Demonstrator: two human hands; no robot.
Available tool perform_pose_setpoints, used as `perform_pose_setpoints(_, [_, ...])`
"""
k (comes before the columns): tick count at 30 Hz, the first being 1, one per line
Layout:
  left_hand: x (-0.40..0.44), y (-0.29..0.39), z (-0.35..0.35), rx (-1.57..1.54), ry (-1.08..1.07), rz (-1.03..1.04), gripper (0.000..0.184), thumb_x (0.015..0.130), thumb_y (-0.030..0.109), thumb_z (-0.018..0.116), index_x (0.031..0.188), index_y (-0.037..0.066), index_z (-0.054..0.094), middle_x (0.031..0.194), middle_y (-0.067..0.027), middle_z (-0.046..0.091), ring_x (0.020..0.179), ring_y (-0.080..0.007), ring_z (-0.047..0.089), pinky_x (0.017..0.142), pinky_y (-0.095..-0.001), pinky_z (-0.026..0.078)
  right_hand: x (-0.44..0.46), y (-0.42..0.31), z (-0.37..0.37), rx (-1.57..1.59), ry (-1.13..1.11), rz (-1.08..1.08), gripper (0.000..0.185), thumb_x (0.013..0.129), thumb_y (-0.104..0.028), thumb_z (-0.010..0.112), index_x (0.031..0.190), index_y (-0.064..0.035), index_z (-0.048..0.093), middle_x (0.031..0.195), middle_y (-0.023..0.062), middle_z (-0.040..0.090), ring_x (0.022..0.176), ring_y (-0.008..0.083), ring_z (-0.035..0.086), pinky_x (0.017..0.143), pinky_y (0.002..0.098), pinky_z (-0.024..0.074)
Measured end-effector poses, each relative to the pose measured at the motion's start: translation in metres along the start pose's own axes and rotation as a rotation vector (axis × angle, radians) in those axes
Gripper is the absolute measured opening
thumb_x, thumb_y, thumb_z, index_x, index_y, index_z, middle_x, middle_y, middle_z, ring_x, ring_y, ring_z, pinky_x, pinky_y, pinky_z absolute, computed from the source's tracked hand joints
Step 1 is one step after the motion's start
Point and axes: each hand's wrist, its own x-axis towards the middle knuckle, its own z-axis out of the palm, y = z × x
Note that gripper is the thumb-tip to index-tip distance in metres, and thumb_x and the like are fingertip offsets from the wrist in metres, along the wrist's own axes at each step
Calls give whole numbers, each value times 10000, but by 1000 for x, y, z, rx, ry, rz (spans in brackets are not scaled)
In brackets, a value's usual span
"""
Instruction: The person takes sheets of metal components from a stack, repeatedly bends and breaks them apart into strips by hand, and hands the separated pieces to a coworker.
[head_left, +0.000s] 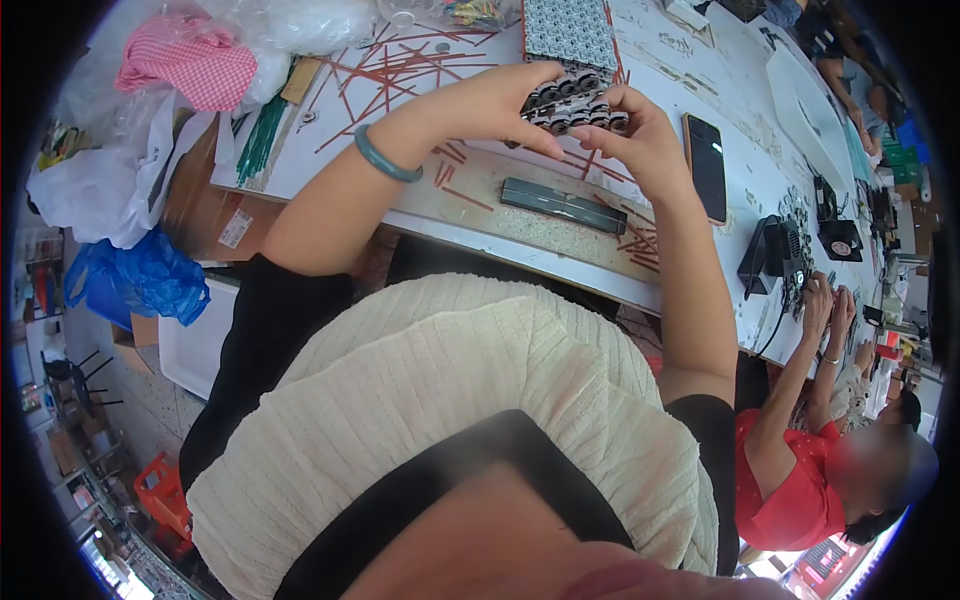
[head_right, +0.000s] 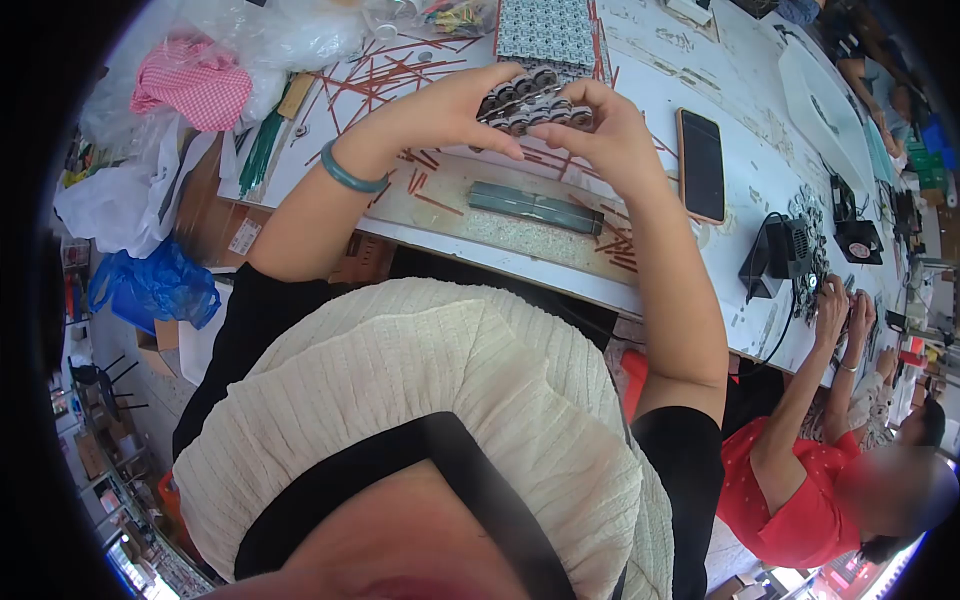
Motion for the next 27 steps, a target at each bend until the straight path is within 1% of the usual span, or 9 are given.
perform_pose_setpoints(3, [17,-16,-4,2,-65,-20,678,650,292,820,1153,-2,474,931,-103,592,824,-182,561,711,-303,454,5,8,-11,14,-30,80,270,709,-13,748,883,-12,542,860,45,631,708,95,611,586,214,479])
perform_pose_setpoints(6, [27,-41,11,138,-13,110,618,644,275,806,1092,-2,483,908,-131,592,817,-228,576,701,-325,458,9,30,-5,-267,27,-39,345,683,-64,780,906,-23,519,838,46,619,683,117,604,603,249,480])
perform_pose_setpoints(9, [32,-47,19,221,-22,-38,491,646,215,765,1003,-5,510,886,-168,583,827,-287,577,711,-360,456,5,30,8,-818,262,-188,465,640,-131,817,965,-35,497,847,70,608,687,149,593,625,279,482])
perform_pose_setpoints(10, [32,-49,20,243,-1,2,459,645,200,751,987,-1,519,897,-167,576,843,-294,570,721,-366,454,3,18,11,-652,264,82,591,599,-164,834,1066,-57,488,894,103,593,736,193,595,655,300,484])
perform_pose_setpoints(14, [32,-52,27,373,36,81,406,638,183,731,962,16,552,955,-149,548,907,-307,540,762,-373,446,7,22,1,-749,190,-247,628,574,-170,829,1129,-93,543,902,92,616,781,279,615,692,352,493])
perform_pose_setpoints(17, [27,-47,28,514,119,117,450,632,200,749,1005,31,562,1004,-127,529,959,-303,520,787,-365,444,3,31,-3,-858,-1,-15,539,599,-214,815,1069,-77,589,939,103,621,836,294,617,721,363,493])
perform_pose_setpoints(20, [17,-41,17,566,208,165,515,627,216,766,1067,50,558,1028,-114,522,959,-304,525,791,-358,445,3,26,-9,-876,7,102,497,614,-253,802,1038,-78,611,987,120,610,899,299,609,759,371,485])
perform_pose_setpoints(24, [6,-36,14,461,153,-6,540,640,202,770,1114,77,542,1052,-111,512,911,-306,544,775,-351,452,-1,17,-15,-897,40,-17,521,601,-245,810,1051,-82,605,991,118,598,903,310,604,780,381,479])
perform_pose_setpoints(27, [10,-48,21,408,182,76,513,658,163,761,1109,82,533,1036,-103,500,812,-269,561,721,-334,463,-1,20,-15,-901,38,-71,511,606,-222,807,1050,-74,603,993,121,583,884,308,602,770,371,482])
